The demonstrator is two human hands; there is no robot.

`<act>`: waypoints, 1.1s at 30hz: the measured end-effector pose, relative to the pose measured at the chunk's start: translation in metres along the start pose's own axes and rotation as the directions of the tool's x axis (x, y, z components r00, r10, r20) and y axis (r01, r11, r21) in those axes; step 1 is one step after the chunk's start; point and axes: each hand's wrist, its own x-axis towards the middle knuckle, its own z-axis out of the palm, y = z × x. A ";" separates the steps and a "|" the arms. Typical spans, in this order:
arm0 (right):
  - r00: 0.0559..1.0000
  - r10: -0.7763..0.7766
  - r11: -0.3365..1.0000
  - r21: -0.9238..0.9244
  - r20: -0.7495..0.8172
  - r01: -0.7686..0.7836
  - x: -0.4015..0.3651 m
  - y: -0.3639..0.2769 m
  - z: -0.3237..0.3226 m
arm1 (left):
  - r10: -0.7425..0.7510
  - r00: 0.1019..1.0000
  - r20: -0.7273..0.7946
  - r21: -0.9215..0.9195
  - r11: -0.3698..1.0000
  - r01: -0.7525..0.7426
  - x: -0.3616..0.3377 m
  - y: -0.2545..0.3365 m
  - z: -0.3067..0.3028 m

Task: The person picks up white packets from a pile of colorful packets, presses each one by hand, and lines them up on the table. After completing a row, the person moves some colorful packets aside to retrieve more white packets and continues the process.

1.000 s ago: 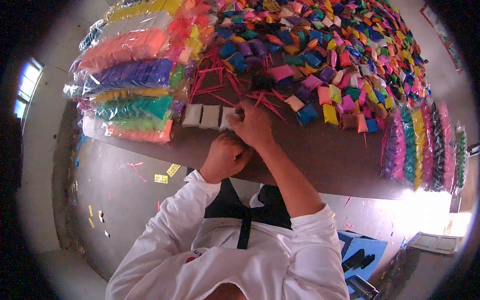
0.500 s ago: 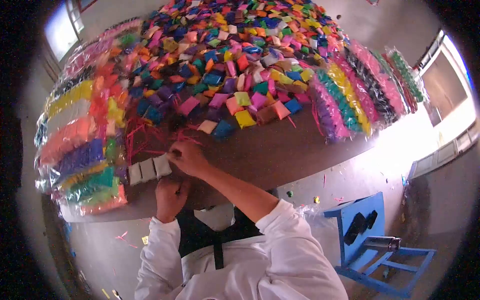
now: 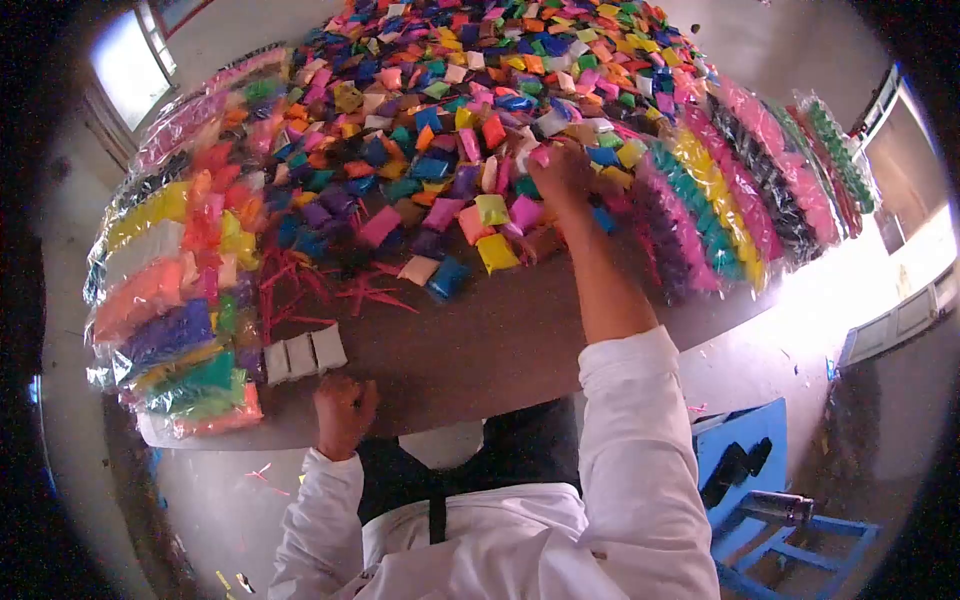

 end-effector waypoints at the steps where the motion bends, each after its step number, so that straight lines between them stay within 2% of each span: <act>1: 0.992 0.022 0.999 -0.040 0.126 -0.017 0.003 -0.004 -0.001 | 0.003 1.000 -0.009 0.008 1.000 -0.003 0.001 0.001 0.000; 4: 0.968 0.008 0.974 0.216 0.252 -0.065 0.004 -0.012 0.000 | -0.012 1.000 -0.016 -0.010 1.000 0.011 0.000 0.002 0.000; 7: 0.994 -0.008 0.960 0.280 0.110 -0.023 -0.001 -0.020 -0.008 | 0.002 1.000 0.014 -0.003 1.000 -0.002 -0.001 -0.001 0.000; 8: 0.989 0.053 0.867 0.485 0.140 -0.115 -0.005 -0.022 -0.014 | 0.000 1.000 0.014 -0.010 1.000 0.000 0.000 -0.001 0.000; 10: 0.959 0.145 0.536 0.795 0.244 -0.283 -0.028 -0.043 -0.049 | -0.010 1.000 0.019 -0.024 1.000 0.010 0.000 0.002 -0.003; 13: 0.887 0.084 0.134 0.877 0.455 -0.462 -0.073 -0.065 -0.077 | -0.005 1.000 0.021 -0.024 1.000 0.006 0.001 0.001 -0.005; 16: 0.795 -0.104 0.104 0.801 0.598 -0.589 -0.121 -0.102 -0.108 | -0.013 0.999 0.052 -0.126 0.992 0.019 0.004 0.003 -0.009; 19: 0.719 -0.325 0.229 0.788 0.615 -0.571 -0.162 -0.140 -0.102 | -0.062 0.991 0.119 -0.194 0.977 0.085 0.003 0.000 -0.014; 20: 0.646 -0.411 0.224 0.758 0.644 -0.613 -0.170 -0.155 -0.111 | -0.088 0.987 0.134 -0.237 0.964 0.118 0.002 -0.001 -0.015; 23: 0.520 -0.525 0.341 0.726 0.674 -0.596 -0.195 -0.188 -0.097 | -0.137 0.982 0.133 -0.357 0.917 0.176 0.002 -0.005 -0.014; 25: 0.515 -0.540 0.341 0.733 0.665 -0.589 -0.206 -0.205 -0.092 | -0.154 0.984 0.091 -0.423 0.888 0.179 -0.002 -0.008 -0.009; 26: 0.522 -0.535 0.316 0.730 0.665 -0.606 -0.212 -0.211 -0.087 | -0.153 0.986 0.071 -0.374 0.912 0.169 -0.006 -0.014 -0.007; 29: 0.557 -0.511 0.296 0.742 0.655 -0.602 -0.222 -0.213 -0.074 | -0.241 0.959 0.152 -0.410 0.867 0.283 -0.005 -0.015 -0.012; 30: 0.573 -0.500 0.296 0.750 0.649 -0.591 -0.223 -0.213 -0.074 | -0.273 0.945 0.177 -0.474 0.818 0.325 -0.005 -0.014 -0.012; 33: 0.520 -0.557 0.118 0.682 0.647 -0.722 -0.224 -0.210 -0.081 | -0.339 0.914 0.222 -0.627 0.668 0.400 -0.007 -0.012 -0.008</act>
